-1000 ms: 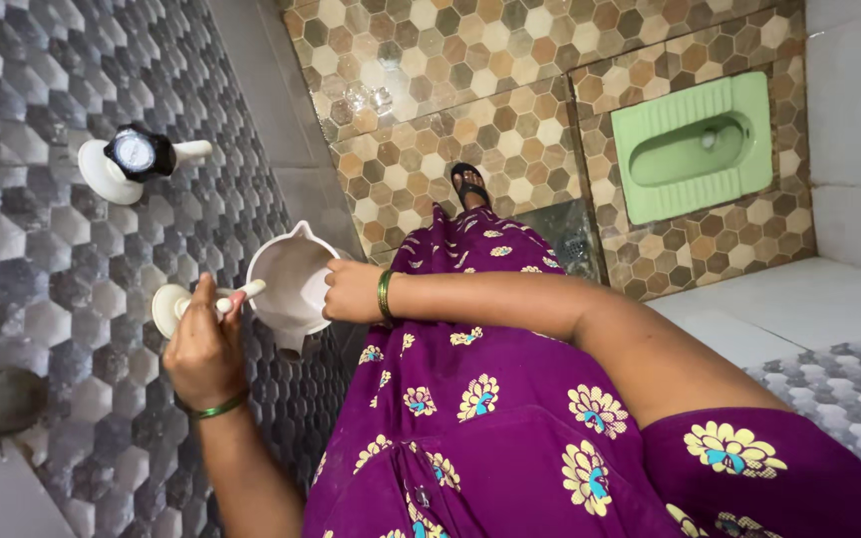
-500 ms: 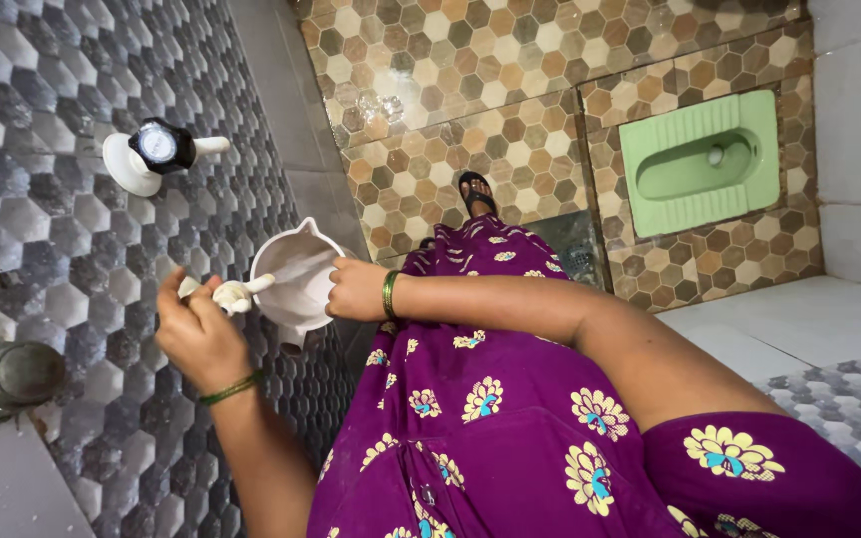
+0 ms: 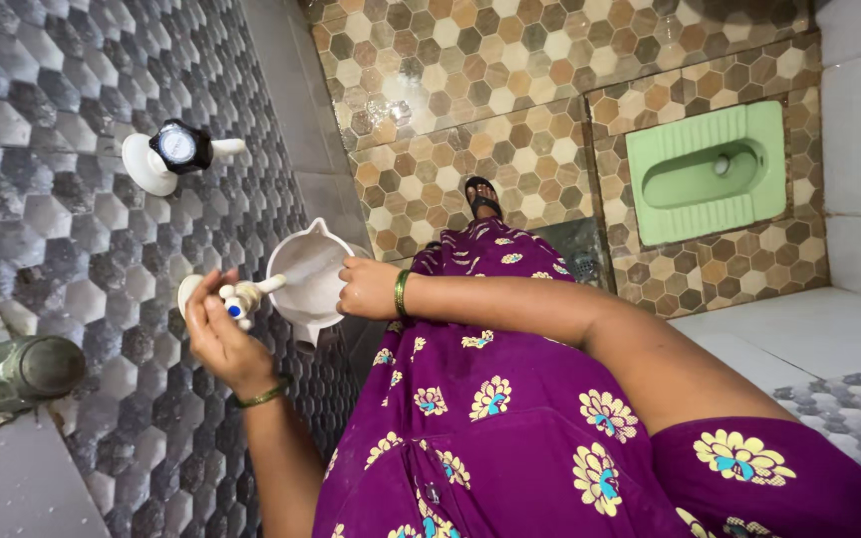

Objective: The person cleans a bathroom floor using a green scrub brush and water from a wall tap. They then fill a white plastic jug with water from the tap and pour it into a green squat toilet to flush it.

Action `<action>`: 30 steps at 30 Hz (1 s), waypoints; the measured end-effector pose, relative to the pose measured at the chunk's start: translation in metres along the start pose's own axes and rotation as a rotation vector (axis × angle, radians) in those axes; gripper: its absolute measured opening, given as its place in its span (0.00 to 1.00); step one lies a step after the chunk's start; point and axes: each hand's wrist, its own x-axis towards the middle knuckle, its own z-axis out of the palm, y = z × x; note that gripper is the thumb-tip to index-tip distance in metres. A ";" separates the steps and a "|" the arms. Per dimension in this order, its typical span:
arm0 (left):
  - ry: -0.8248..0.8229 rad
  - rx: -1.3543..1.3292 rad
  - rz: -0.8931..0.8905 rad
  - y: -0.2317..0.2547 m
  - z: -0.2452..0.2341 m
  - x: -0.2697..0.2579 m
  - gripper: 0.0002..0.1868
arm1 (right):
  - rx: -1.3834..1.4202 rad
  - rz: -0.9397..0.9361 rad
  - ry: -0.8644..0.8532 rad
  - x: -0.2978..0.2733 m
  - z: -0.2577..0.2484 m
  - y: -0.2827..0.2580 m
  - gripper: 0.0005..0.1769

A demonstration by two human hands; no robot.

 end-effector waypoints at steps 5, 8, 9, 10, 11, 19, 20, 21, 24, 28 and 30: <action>-0.208 0.127 0.017 0.010 0.004 0.021 0.16 | 0.007 -0.028 0.004 -0.001 0.003 -0.003 0.06; -0.157 0.030 -0.012 0.001 0.002 0.024 0.14 | -0.003 -0.036 -0.017 -0.001 0.003 -0.005 0.05; -0.101 -0.059 -0.036 -0.006 0.002 0.024 0.13 | -0.008 -0.039 -0.028 -0.001 0.003 -0.007 0.05; -0.045 -0.148 -0.059 -0.013 0.002 0.023 0.12 | -0.001 -0.036 -0.027 -0.001 0.002 -0.008 0.05; -0.008 -0.205 -0.040 -0.020 0.001 0.021 0.12 | 0.007 -0.033 -0.027 0.000 0.002 -0.009 0.05; 0.171 -0.394 0.038 -0.041 0.007 -0.009 0.14 | -0.017 -0.026 -0.058 -0.002 -0.006 -0.008 0.04; 0.169 -0.383 0.057 -0.039 0.008 -0.008 0.14 | -0.014 -0.020 -0.059 -0.002 -0.006 -0.007 0.04; 0.166 -0.371 0.076 -0.035 0.010 -0.008 0.14 | -0.012 -0.015 -0.061 -0.002 -0.006 -0.007 0.04; 0.134 -0.309 0.033 -0.017 0.012 -0.002 0.13 | -0.006 -0.015 -0.054 -0.002 -0.007 -0.006 0.04; -0.148 0.073 -0.036 0.012 0.010 0.010 0.10 | -0.008 -0.010 -0.073 -0.003 -0.008 -0.006 0.03; -0.196 0.315 0.033 0.017 0.007 0.015 0.10 | 0.002 -0.017 -0.076 -0.003 -0.010 -0.006 0.03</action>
